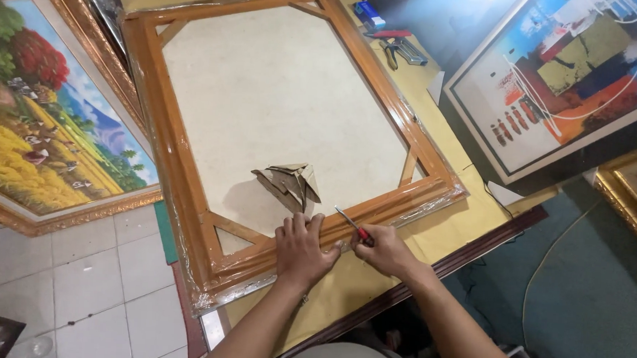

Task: The person uses a screwdriver to tighten screws along the edges of a wooden picture frame lying on a workbench. The frame is wrapped in plastic, and the person works methodically along one side, securing the frame components together.

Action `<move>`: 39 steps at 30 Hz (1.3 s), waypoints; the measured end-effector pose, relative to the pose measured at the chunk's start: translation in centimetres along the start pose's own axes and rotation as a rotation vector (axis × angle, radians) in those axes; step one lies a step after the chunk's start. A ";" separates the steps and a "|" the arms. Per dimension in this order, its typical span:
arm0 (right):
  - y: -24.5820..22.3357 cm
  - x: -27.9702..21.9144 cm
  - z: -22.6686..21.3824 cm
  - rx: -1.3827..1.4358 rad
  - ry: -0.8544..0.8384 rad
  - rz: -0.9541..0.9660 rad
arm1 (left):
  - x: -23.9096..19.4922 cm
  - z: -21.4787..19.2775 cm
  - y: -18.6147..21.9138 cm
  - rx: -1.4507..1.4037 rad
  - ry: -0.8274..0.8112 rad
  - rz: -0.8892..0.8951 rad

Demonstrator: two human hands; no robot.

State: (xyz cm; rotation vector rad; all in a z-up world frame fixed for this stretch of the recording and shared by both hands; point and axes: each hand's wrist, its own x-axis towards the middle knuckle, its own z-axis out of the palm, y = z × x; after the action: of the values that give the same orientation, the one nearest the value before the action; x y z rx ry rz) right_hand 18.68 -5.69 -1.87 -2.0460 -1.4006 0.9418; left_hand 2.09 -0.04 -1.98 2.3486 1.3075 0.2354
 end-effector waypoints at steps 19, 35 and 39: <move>0.1 1.0 0.0 -0.237 0.208 0.019 | -0.3 -0.4 0.1 0.013 0.010 0.005; -2.1 -4.2 5.1 0.163 0.014 0.313 | -3.3 0.2 -4.9 -0.407 0.213 0.033; -3.6 -5.5 6.8 0.197 -0.078 0.318 | -7.2 -2.1 -7.3 -0.334 0.385 -0.125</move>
State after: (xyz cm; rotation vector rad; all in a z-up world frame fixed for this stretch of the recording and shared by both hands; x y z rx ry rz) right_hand 10.05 -9.47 -2.22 -2.1350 -0.9880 1.2490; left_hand -8.17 -2.14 -2.97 1.9925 1.4479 0.8317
